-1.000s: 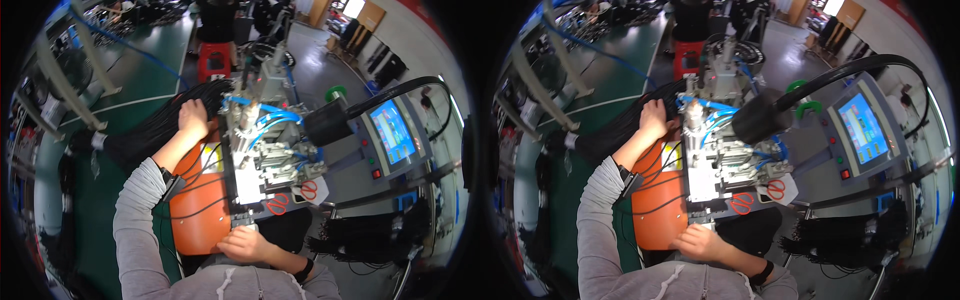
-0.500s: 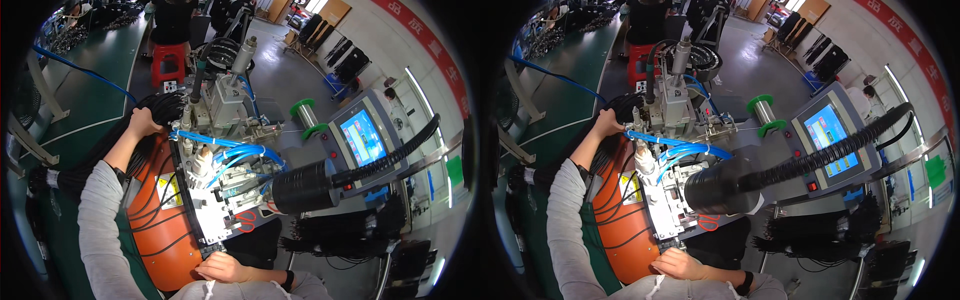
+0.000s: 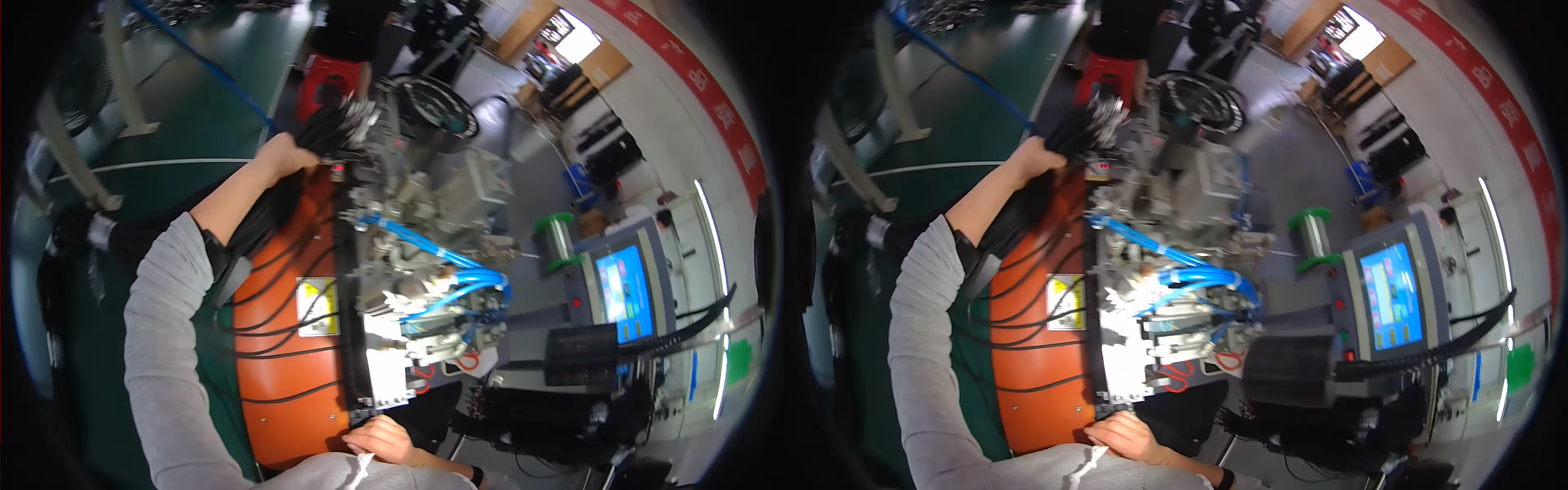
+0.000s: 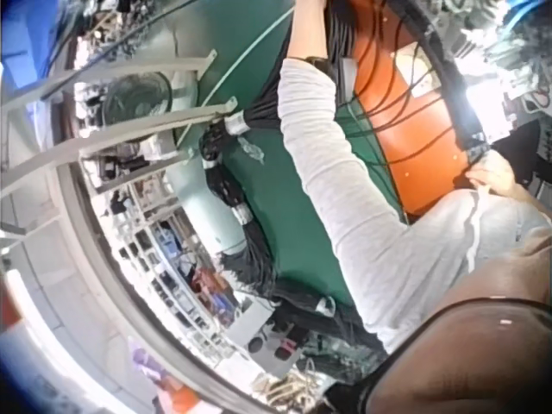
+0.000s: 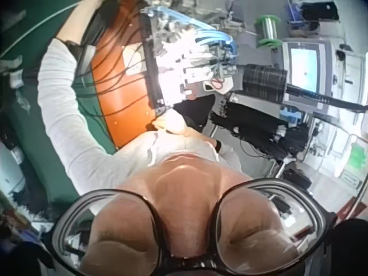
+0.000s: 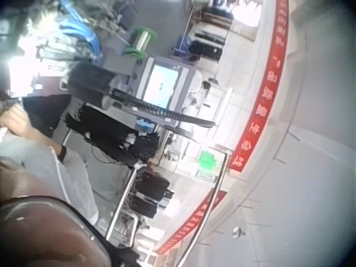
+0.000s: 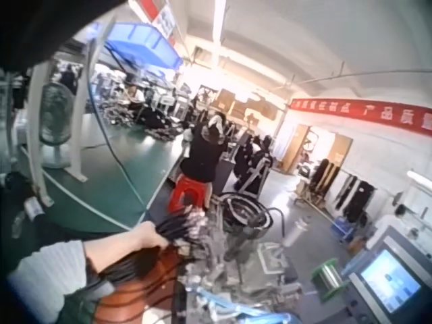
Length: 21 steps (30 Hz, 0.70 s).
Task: The person inserts the ends of wires into a machine, presses a button on a screen, and then moves a bundle of cables from a rack to the work surface before resuming the wire insertion.
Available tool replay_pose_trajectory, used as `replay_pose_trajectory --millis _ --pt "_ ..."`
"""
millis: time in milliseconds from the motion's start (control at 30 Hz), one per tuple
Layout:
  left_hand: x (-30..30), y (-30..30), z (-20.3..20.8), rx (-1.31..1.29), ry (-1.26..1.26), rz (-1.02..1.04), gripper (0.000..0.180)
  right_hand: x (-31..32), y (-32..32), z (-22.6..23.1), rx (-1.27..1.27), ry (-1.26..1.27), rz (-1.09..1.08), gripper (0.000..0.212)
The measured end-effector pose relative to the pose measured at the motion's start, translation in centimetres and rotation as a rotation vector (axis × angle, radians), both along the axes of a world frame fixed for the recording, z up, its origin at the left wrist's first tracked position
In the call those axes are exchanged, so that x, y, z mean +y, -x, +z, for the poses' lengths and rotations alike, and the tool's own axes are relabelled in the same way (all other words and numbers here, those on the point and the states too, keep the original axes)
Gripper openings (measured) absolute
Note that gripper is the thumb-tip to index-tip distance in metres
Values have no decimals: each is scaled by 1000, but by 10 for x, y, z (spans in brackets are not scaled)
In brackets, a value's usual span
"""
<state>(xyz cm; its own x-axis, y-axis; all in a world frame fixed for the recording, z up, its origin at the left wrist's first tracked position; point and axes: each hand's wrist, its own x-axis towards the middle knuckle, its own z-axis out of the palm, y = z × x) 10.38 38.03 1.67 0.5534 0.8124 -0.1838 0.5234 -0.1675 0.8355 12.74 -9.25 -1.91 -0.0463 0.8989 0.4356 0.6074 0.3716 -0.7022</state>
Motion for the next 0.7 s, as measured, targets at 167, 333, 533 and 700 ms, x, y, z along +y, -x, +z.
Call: replay_pose_trajectory --millis 167,333,533,700 --pt "-37 73 65 -789 249 163 23 -4 -3 -9 -40 -26 12 19" --pt "-113 132 93 -1090 111 279 23 -14 -5 -45 8 -195 55 28" --pt "-164 169 92 -1223 181 264 22 -47 -3 -77 -11 30 -63 19" --pt "-172 179 87 -1237 217 245 25 -57 -6 -74 -8 125 -69 22"
